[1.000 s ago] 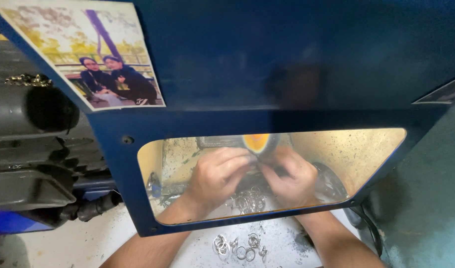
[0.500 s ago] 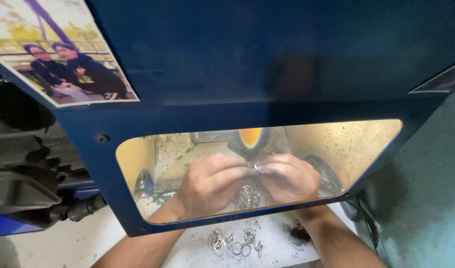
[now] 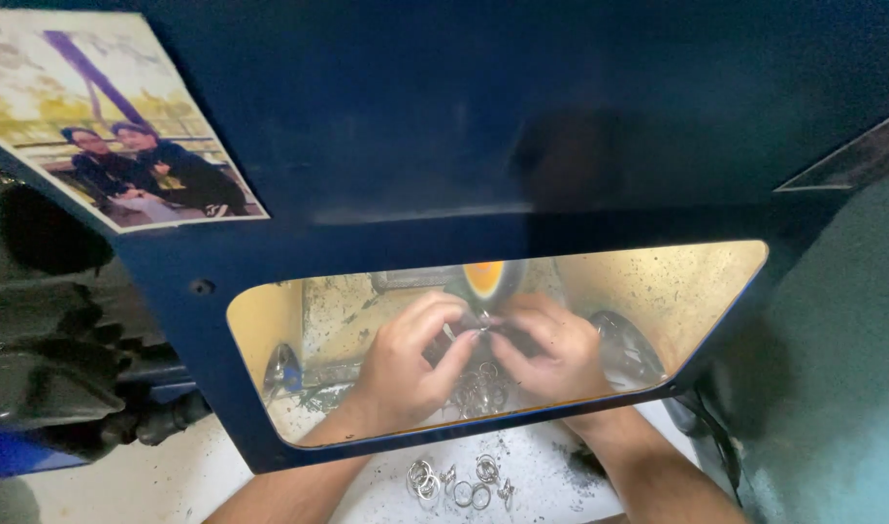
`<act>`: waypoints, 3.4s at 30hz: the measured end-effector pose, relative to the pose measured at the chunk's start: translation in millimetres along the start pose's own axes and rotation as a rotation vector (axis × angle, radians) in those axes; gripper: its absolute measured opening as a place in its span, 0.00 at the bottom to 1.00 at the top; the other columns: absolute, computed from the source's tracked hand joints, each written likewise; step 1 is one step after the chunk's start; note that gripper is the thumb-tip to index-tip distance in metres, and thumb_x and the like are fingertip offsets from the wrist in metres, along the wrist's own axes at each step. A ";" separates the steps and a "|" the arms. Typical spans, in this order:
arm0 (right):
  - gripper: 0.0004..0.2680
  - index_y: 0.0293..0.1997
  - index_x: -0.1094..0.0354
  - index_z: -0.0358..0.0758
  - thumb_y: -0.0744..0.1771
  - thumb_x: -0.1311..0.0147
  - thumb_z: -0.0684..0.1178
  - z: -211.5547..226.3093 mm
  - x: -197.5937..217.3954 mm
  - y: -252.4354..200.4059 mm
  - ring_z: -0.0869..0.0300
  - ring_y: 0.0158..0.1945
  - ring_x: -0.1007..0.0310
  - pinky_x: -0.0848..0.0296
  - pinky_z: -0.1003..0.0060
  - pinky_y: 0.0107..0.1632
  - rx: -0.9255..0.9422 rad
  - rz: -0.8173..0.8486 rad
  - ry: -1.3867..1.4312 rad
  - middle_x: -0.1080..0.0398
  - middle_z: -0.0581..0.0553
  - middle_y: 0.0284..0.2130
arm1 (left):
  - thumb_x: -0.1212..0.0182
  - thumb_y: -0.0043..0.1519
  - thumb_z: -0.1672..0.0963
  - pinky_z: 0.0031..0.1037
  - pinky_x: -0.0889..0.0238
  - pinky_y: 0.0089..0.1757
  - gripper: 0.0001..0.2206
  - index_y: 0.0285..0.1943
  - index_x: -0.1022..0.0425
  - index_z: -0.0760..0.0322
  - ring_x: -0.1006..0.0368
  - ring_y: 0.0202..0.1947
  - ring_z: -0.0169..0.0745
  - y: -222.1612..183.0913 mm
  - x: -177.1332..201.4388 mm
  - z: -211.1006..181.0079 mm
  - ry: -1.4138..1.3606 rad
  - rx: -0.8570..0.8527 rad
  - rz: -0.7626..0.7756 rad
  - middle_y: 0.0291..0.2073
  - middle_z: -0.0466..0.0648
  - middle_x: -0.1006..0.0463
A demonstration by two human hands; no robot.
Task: Polishing small metal rings using a bench-mounted polishing wheel inside a protective enclosure.
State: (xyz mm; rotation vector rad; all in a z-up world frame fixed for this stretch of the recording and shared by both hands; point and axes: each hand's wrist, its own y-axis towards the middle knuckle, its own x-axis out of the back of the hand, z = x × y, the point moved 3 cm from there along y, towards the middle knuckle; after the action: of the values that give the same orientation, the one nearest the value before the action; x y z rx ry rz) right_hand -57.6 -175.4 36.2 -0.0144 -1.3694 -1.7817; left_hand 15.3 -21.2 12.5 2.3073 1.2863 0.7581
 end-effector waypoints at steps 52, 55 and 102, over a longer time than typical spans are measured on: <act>0.03 0.32 0.23 0.39 0.61 0.36 0.36 7.0 -0.8 1.5 0.53 0.26 0.23 0.23 0.61 0.36 -0.358 -0.041 0.014 0.26 0.45 0.24 | 0.36 0.62 0.61 0.36 0.25 0.36 0.03 0.39 0.17 0.64 0.17 0.37 0.56 -1.9 3.5 2.0 -0.090 0.069 -0.117 0.37 0.51 0.14; 0.03 0.31 0.22 0.43 0.61 0.34 0.40 -4.2 7.2 -3.0 0.55 0.29 0.20 0.22 0.66 0.38 -0.262 0.045 -0.005 0.23 0.50 0.26 | 0.33 0.61 0.60 0.30 0.25 0.37 0.02 0.39 0.16 0.60 0.17 0.37 0.47 0.4 9.5 3.7 -0.124 0.080 -0.072 0.37 0.48 0.14; 0.06 0.41 0.24 0.32 0.67 0.41 0.44 2.6 -18.1 -9.6 0.61 0.36 0.23 0.20 0.53 0.47 -0.933 0.110 0.349 0.22 0.39 0.29 | 0.33 0.61 0.58 0.35 0.26 0.34 0.03 0.37 0.20 0.62 0.19 0.33 0.53 5.7 5.7 5.1 0.091 -0.077 -0.102 0.32 0.48 0.16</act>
State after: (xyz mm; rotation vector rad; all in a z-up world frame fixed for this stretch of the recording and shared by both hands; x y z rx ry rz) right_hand -53.4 -162.0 21.0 -0.2597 -0.2157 -2.0523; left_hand 24.6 -19.4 13.3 2.1516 1.3770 0.8708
